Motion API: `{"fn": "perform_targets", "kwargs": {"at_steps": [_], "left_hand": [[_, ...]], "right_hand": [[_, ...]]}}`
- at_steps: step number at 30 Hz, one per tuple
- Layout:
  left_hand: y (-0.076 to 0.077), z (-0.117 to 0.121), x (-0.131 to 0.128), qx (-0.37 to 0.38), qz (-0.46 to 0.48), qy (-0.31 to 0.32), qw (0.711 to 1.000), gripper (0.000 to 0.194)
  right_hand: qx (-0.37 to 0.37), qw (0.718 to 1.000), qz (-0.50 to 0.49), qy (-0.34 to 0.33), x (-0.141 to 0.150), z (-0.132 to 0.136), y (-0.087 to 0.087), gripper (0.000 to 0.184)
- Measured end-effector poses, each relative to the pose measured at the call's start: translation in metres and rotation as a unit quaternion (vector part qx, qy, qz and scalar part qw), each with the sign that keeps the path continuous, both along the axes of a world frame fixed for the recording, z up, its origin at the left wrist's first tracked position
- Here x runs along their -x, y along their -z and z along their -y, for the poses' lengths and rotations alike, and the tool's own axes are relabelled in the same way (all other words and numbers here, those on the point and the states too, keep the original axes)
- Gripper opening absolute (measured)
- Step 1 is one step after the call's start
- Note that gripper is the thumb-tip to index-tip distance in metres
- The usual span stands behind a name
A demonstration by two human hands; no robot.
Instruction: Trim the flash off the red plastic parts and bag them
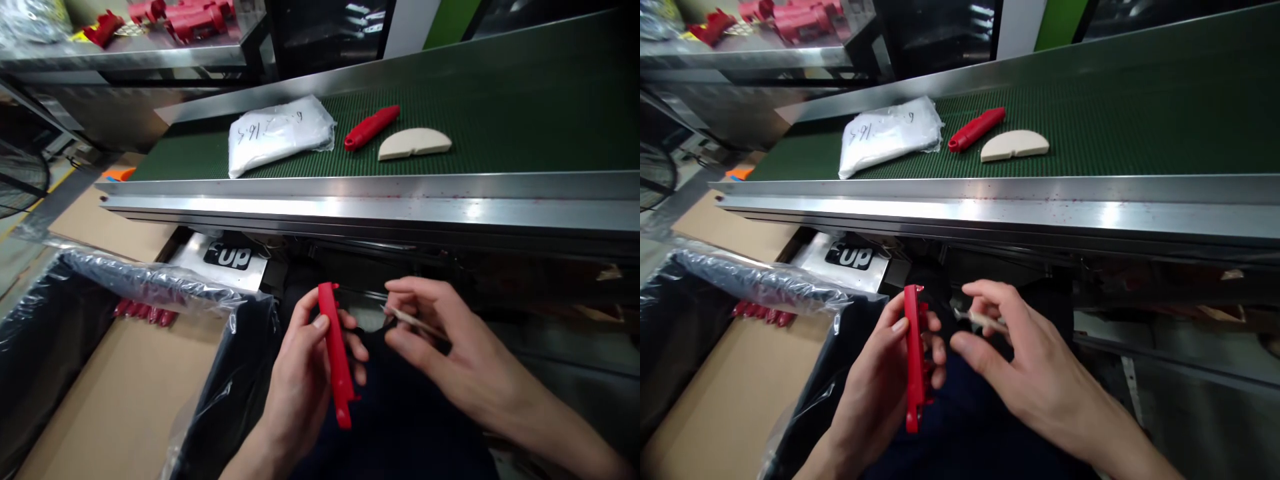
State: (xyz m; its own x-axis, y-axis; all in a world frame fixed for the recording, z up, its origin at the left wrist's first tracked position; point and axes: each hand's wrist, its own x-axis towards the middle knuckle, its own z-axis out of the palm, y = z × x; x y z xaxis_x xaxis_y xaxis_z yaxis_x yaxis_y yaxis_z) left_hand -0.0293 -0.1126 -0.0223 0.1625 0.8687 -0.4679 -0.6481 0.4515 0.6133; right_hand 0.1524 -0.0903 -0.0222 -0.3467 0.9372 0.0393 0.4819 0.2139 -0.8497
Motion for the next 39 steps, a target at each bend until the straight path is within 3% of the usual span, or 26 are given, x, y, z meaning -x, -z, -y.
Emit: {"fn": "perform_targets", "kwargs": {"at_steps": [2,5,9,18,39], "left_hand": [[-0.004,0.003,-0.001,0.001,-0.004,0.016,1.0,0.025],[-0.01,0.008,-0.003,0.014,-0.02,0.023,0.999,0.023],[-0.016,0.011,-0.004,0.008,-0.026,0.031,0.999,0.023],[-0.019,0.012,-0.005,-0.005,-0.043,0.031,0.999,0.024],[-0.019,0.015,-0.005,0.016,-0.036,0.02,0.999,0.024]], "right_hand": [[-0.044,0.999,-0.005,-0.028,-0.002,-0.011,-0.005,0.032],[-0.165,0.981,0.018,-0.098,-0.001,-0.02,-0.013,0.039],[-0.271,0.952,0.089,-0.112,0.002,-0.021,-0.02,0.048],[-0.318,0.934,0.117,-0.109,0.003,-0.015,-0.025,0.045],[-0.326,0.928,0.141,-0.108,0.0,-0.008,-0.022,0.042]]}}
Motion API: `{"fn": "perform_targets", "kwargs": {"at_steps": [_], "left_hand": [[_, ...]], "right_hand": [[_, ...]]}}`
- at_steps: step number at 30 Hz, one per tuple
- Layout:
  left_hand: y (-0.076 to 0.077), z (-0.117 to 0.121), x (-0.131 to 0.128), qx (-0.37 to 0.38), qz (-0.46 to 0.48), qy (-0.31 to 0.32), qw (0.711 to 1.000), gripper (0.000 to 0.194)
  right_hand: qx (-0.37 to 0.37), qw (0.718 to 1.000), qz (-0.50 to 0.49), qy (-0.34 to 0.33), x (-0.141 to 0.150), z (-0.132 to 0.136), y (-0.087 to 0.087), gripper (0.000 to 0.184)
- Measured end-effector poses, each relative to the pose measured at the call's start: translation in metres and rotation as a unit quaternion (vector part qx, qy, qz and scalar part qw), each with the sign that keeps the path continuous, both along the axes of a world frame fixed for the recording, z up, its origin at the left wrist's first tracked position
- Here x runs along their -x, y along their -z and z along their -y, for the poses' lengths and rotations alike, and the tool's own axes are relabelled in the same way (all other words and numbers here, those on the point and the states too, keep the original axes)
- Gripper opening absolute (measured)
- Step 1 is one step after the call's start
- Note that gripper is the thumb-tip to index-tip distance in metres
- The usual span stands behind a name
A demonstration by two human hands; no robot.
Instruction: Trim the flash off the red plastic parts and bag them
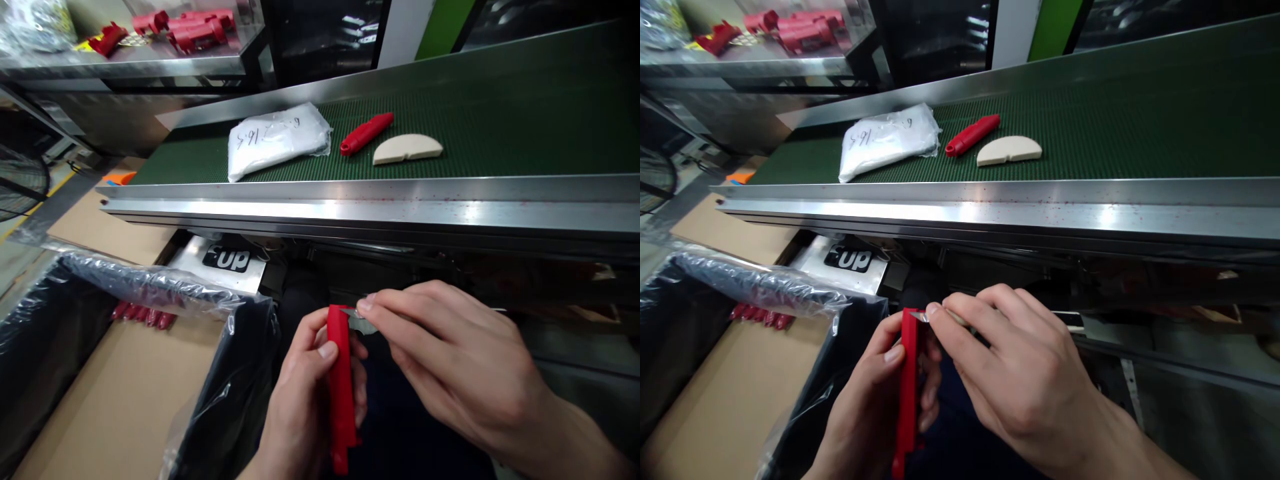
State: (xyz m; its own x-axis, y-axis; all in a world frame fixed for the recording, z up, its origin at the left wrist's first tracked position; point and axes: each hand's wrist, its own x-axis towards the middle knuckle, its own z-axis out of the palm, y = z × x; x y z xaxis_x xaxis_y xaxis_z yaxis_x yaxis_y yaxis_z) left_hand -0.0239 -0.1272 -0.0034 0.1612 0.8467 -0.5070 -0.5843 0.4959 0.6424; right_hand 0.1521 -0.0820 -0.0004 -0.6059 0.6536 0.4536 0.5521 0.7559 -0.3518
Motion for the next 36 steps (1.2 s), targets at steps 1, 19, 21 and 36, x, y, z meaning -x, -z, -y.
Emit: {"fn": "perform_targets", "kwargs": {"at_steps": [1,19,21,36], "left_hand": [[0.001,0.0,0.0,0.003,0.005,0.0,1.0,0.025],[0.0,-0.012,0.009,0.004,0.021,-0.002,1.0,0.021],[-0.003,-0.016,0.009,-0.006,0.015,-0.009,1.0,0.02],[-0.004,-0.03,0.01,-0.067,-0.005,-0.028,0.997,0.018]], "right_hand": [[-0.001,1.0,-0.001,-0.001,0.001,0.001,0.0,0.041],[0.014,1.0,0.011,-0.022,0.008,0.024,0.001,0.034],[0.016,0.999,0.017,-0.025,0.008,0.027,0.0,0.033],[0.087,0.994,-0.071,-0.016,-0.014,0.023,-0.009,0.037]]}}
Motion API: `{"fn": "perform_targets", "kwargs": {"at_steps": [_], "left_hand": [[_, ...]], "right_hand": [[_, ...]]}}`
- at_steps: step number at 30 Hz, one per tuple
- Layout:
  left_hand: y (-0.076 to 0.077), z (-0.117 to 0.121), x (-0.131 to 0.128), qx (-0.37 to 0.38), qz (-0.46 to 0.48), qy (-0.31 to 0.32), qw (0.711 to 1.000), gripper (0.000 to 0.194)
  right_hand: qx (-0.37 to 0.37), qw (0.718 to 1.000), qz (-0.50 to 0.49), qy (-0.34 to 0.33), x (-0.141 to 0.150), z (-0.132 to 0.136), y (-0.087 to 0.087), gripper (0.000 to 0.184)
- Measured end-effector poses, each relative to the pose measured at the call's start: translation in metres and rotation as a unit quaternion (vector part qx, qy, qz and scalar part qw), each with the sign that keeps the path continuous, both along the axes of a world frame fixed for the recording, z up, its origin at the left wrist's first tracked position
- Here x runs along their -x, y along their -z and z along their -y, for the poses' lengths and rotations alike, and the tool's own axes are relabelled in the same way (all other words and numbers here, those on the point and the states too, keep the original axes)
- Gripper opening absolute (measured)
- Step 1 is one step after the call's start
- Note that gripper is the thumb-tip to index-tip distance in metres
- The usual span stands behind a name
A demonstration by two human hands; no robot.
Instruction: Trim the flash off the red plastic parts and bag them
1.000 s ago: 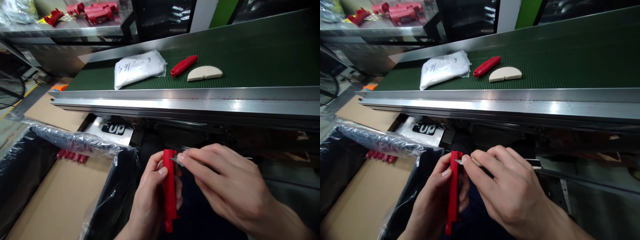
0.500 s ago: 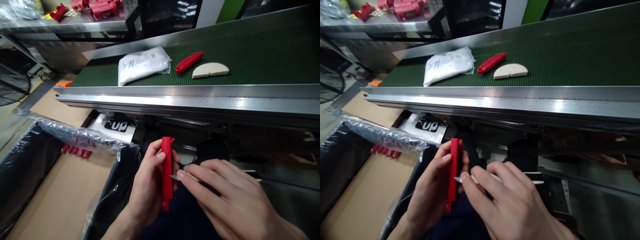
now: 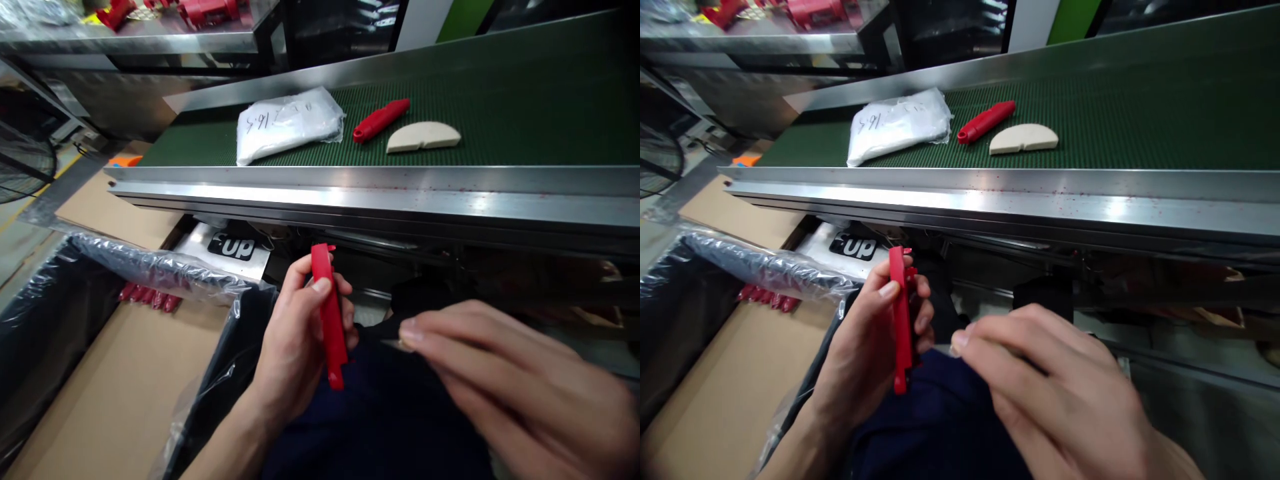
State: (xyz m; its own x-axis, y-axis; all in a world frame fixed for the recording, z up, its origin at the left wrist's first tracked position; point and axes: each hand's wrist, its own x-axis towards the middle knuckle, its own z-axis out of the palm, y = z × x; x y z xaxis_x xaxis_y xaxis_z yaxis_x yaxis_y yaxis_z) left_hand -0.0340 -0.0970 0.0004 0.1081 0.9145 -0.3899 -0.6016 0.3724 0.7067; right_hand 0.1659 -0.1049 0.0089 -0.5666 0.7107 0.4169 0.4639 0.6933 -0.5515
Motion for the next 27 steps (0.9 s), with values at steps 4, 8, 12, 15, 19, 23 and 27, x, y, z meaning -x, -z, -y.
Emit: {"fn": "perform_targets", "kwargs": {"at_steps": [4,8,12,15,19,23,27], "left_hand": [[-0.002,0.01,-0.001,-0.017,-0.064,0.049,0.997,0.028],[-0.006,0.023,-0.002,0.006,-0.091,0.073,0.993,0.029],[-0.008,0.028,-0.003,0.007,-0.082,0.084,0.993,0.034],[-0.008,0.029,-0.004,0.012,-0.087,0.078,0.993,0.035],[-0.008,0.029,-0.005,0.01,-0.097,0.077,0.992,0.035],[-0.008,0.03,-0.005,0.014,-0.101,0.079,0.992,0.034],[-0.007,0.031,-0.005,0.025,-0.099,0.087,0.991,0.033]], "right_hand": [[-0.035,0.998,0.005,0.048,0.001,-0.014,-0.003,0.043],[-0.092,0.994,0.036,0.04,0.011,-0.021,0.001,0.043],[-0.103,0.993,0.046,0.041,0.012,-0.02,0.003,0.046],[-0.109,0.992,0.054,0.042,0.011,-0.017,0.003,0.046],[-0.113,0.99,0.066,0.044,0.01,-0.016,0.004,0.046],[-0.109,0.991,0.065,0.04,0.01,-0.016,0.006,0.046],[-0.116,0.991,0.056,0.043,0.012,-0.015,0.007,0.043]]}}
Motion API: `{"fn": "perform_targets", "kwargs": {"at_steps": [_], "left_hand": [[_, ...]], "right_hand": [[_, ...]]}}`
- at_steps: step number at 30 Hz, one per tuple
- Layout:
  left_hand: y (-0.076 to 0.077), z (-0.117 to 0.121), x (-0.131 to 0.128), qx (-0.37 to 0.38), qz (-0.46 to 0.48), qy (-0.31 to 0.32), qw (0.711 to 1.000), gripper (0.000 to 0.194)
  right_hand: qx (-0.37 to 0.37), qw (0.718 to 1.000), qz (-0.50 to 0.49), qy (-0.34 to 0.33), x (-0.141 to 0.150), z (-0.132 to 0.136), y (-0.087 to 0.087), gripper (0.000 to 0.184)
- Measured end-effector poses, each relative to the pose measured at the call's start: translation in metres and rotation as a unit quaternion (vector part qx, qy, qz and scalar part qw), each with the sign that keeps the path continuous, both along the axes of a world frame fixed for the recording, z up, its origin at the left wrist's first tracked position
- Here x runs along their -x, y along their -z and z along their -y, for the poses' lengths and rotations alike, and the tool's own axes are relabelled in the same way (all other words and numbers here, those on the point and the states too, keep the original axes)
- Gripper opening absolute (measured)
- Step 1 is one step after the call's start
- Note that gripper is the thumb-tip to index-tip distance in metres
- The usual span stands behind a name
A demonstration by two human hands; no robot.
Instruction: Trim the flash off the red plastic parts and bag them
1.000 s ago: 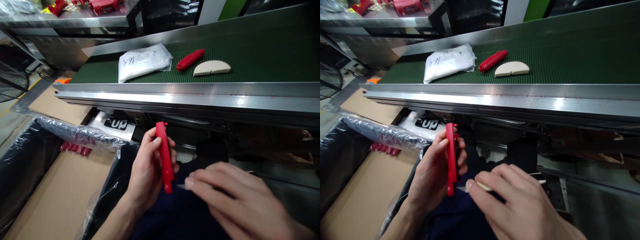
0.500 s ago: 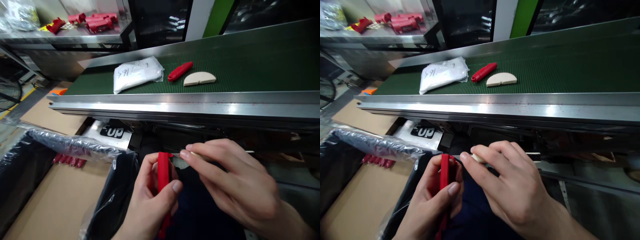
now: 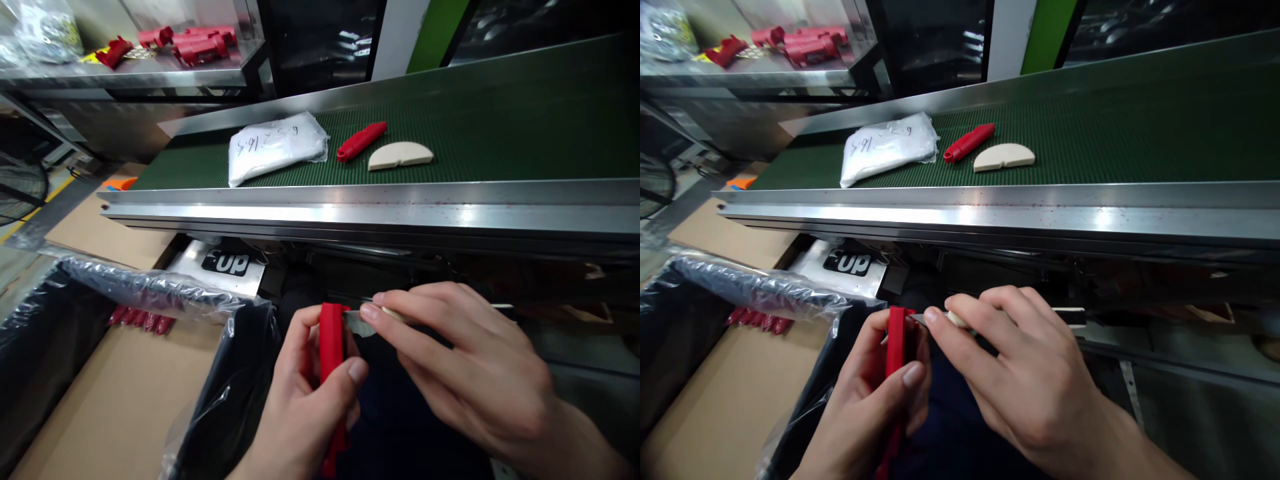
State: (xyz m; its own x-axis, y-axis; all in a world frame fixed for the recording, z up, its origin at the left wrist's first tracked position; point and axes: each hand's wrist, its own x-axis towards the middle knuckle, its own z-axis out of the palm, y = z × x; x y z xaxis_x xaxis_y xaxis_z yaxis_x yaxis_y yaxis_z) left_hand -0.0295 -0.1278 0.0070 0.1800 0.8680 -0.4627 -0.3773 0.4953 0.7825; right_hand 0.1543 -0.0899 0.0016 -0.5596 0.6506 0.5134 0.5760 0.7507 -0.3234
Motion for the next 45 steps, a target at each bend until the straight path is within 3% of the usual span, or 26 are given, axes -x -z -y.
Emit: {"fn": "perform_targets", "kwargs": {"at_steps": [5,9,11,14,17,27,34,36,39,45], "left_hand": [[0.002,0.0,0.001,0.001,0.035,0.016,0.999,0.032],[0.004,0.006,0.002,-0.004,0.123,0.038,0.992,0.028],[0.006,0.009,0.002,0.0,0.16,0.045,0.986,0.027],[0.008,0.009,0.003,0.012,0.194,0.043,0.98,0.019],[0.006,0.006,0.005,0.023,0.223,0.05,0.973,0.017],[-0.003,0.007,0.003,0.049,0.247,0.038,0.967,0.025],[0.005,0.008,0.005,0.016,0.268,0.077,0.96,0.025],[0.011,0.008,0.005,-0.01,0.3,0.103,0.948,0.025],[0.02,0.01,0.007,-0.012,0.369,0.115,0.922,0.03],[0.019,0.016,0.011,0.087,0.451,0.105,0.882,0.046]], "right_hand": [[-0.028,1.0,-0.007,0.01,0.0,-0.005,0.004,0.038],[-0.08,0.993,-0.011,0.086,-0.009,-0.014,0.002,0.039],[-0.059,0.991,-0.05,0.107,-0.012,-0.014,-0.002,0.042],[0.033,0.996,-0.078,0.034,-0.006,-0.006,-0.005,0.039],[0.046,0.995,-0.089,-0.015,0.004,0.003,-0.004,0.034],[0.014,0.995,-0.099,0.003,0.01,0.005,-0.005,0.032],[-0.01,0.995,-0.086,0.048,0.002,0.002,0.006,0.04],[-0.005,0.993,-0.104,0.059,-0.003,-0.001,0.007,0.044],[0.018,0.995,-0.096,0.007,-0.01,-0.002,0.005,0.043],[0.021,0.995,-0.064,-0.074,-0.013,-0.001,0.003,0.043]]}}
